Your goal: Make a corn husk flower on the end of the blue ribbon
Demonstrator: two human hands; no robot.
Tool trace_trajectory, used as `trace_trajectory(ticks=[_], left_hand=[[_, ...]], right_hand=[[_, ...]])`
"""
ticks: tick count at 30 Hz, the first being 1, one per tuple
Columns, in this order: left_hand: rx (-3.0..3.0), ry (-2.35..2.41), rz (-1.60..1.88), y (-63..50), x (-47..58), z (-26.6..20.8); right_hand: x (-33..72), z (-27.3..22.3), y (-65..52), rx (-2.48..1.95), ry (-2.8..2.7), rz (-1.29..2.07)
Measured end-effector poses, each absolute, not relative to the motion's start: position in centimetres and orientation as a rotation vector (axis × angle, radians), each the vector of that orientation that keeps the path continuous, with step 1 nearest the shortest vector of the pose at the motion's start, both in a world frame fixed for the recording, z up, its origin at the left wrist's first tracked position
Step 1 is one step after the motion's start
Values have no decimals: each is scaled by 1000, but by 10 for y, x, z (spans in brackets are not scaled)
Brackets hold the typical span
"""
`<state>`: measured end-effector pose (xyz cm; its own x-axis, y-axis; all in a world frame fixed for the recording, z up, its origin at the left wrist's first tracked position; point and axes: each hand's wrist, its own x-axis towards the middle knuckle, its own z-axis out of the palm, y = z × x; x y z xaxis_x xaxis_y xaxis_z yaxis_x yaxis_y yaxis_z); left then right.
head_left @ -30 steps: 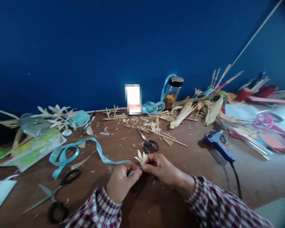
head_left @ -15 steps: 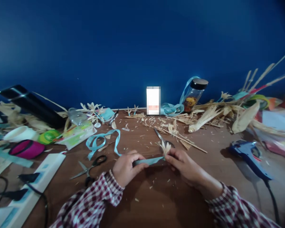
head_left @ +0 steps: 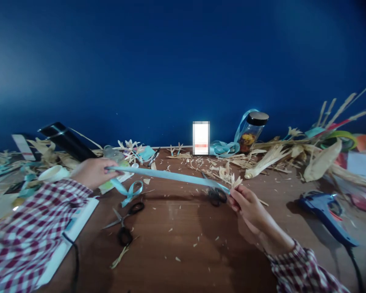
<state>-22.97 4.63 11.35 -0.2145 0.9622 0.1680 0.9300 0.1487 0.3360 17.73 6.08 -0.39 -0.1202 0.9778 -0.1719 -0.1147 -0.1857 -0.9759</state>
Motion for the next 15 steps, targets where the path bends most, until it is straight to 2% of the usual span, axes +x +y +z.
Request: trace_trajectory(ticks=[3,6,8,10,12,15], left_hand=[[1997,2640,260,55,-242,138],[1835,3023,417,61,-253,148],[1865,3041,553,61,-259,141],[1993,2854,460,57,-263,122],[2127,2464,268,50,-263,101],[2234,2111,233,48,-244,81]], right_hand=[[182,-3,65,-1207,-961,1486],[186,0,68,-1198,-923,1504],[188,2,69,-1183,-920,1502],[192,5,71,-1164,-922,1492],[196,6,73,-1144,-931,1478],[199,9,75,-1126,-963,1464]])
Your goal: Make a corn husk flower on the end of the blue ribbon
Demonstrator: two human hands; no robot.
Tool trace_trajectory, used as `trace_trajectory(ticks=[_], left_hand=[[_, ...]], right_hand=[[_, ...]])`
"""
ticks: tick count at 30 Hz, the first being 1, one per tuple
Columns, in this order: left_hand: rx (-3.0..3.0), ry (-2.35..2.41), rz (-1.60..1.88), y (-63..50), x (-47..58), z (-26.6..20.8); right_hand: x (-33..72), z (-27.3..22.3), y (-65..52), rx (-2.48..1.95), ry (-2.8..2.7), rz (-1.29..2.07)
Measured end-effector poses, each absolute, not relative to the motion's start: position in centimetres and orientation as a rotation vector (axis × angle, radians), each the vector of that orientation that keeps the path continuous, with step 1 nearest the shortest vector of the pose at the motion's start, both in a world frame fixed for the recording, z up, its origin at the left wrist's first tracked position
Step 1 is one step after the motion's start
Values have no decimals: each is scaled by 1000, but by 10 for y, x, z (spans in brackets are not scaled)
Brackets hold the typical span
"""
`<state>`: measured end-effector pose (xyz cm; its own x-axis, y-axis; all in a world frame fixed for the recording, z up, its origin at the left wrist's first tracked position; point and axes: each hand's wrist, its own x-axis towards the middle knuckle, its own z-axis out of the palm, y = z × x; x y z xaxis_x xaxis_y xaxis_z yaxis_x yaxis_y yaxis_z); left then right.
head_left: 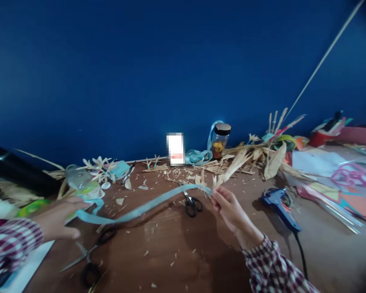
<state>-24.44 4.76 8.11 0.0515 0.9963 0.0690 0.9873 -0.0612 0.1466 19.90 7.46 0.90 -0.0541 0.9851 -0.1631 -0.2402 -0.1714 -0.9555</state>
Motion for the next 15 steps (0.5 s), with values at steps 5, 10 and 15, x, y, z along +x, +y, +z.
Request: trace_trajectory(ticks=[5,10,15], left_hand=[[2143,1855,312,68,-136,92],[2098,1185,618,76,-17,78],[1895,855,464,76,17,53]], right_hand=[[197,17,69,-1128,-1060,1464],[195,31,47,-1084,-1325,1530],[197,35,26,-1031,-1466,1502]])
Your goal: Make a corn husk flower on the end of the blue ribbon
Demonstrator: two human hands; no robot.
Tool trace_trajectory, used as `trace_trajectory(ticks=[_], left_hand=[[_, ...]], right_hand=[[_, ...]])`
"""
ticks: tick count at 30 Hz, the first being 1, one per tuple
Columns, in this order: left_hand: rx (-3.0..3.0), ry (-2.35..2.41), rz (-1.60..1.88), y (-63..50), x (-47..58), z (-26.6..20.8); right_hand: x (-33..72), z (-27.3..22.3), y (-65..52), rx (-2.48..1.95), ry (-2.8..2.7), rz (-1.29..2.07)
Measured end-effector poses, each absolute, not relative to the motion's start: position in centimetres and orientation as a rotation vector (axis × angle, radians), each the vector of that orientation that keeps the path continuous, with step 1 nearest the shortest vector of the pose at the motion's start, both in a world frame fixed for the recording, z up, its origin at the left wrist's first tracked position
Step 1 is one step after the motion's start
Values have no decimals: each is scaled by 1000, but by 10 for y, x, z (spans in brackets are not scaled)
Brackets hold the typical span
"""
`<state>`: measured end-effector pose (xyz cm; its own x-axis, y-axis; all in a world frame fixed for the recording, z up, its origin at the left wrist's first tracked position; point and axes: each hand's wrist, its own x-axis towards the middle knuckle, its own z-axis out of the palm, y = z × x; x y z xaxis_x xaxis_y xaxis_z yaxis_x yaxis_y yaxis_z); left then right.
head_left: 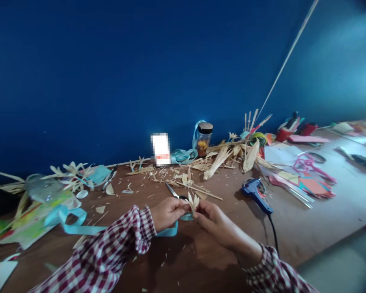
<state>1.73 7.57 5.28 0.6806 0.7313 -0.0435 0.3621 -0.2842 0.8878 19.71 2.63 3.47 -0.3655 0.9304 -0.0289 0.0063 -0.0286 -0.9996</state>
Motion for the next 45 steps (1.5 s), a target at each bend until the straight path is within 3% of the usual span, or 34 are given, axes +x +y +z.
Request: trace_trajectory(ticks=[4,15,23,33,45], left_hand=[[1819,841,338,76,9,45],[1598,1234,574,39,-9,32],[1243,1405,707,16,-16,14],[1085,1403,717,10,-17,-1],[1066,1358,806,15,-9,-27]], right_hand=[[199,29,22,-1088,-1489,1471],[172,28,24,-944,-1397,1674],[156,19,28,-999,-1712,1523],[156,9,31,-1110,-1856,1443],[156,2,34,-1061,-1717,1653]])
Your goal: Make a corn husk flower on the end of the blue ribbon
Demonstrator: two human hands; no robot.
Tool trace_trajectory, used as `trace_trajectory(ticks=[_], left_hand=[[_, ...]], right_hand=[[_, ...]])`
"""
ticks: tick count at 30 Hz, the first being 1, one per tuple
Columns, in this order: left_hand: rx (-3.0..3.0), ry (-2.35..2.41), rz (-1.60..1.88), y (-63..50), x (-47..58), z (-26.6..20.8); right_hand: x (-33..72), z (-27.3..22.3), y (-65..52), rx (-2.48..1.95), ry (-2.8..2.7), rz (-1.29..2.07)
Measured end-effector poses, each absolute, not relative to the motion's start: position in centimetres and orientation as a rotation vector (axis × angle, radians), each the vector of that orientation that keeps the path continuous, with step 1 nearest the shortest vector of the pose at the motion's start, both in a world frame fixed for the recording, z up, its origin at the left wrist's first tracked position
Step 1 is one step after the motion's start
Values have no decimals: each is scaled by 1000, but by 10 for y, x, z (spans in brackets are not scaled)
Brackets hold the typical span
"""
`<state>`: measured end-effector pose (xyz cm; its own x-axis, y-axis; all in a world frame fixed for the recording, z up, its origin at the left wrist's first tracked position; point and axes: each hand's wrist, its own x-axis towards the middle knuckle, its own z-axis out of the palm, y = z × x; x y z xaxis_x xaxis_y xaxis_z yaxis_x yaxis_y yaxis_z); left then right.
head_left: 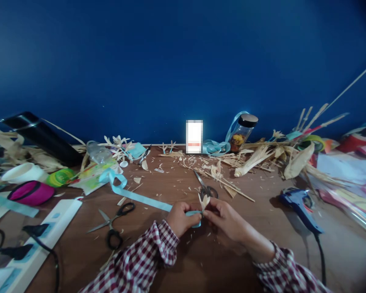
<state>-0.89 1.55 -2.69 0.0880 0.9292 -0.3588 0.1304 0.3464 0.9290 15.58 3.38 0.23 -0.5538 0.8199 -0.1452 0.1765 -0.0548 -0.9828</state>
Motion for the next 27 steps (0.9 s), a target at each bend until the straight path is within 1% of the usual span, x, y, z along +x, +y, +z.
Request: trace_trajectory(ticks=[7,13,18,23,27], left_hand=[[1101,1438,803,19,-6,-19],[1143,1443,818,18,-8,-14],[1137,1447,826,13,-8,-16],[1100,1460,859,14,-9,-19],[1039,1374,884,16,-12,-22]], right_hand=[[160,-7,41,-1052,-1695,1711],[159,-17,40,-1071,-1698,1668],[157,-13,39,-1058,-1724,1626],[153,-16,40,-1094,-1588,1689],[151,-22,41,-1107,-1406,1750]])
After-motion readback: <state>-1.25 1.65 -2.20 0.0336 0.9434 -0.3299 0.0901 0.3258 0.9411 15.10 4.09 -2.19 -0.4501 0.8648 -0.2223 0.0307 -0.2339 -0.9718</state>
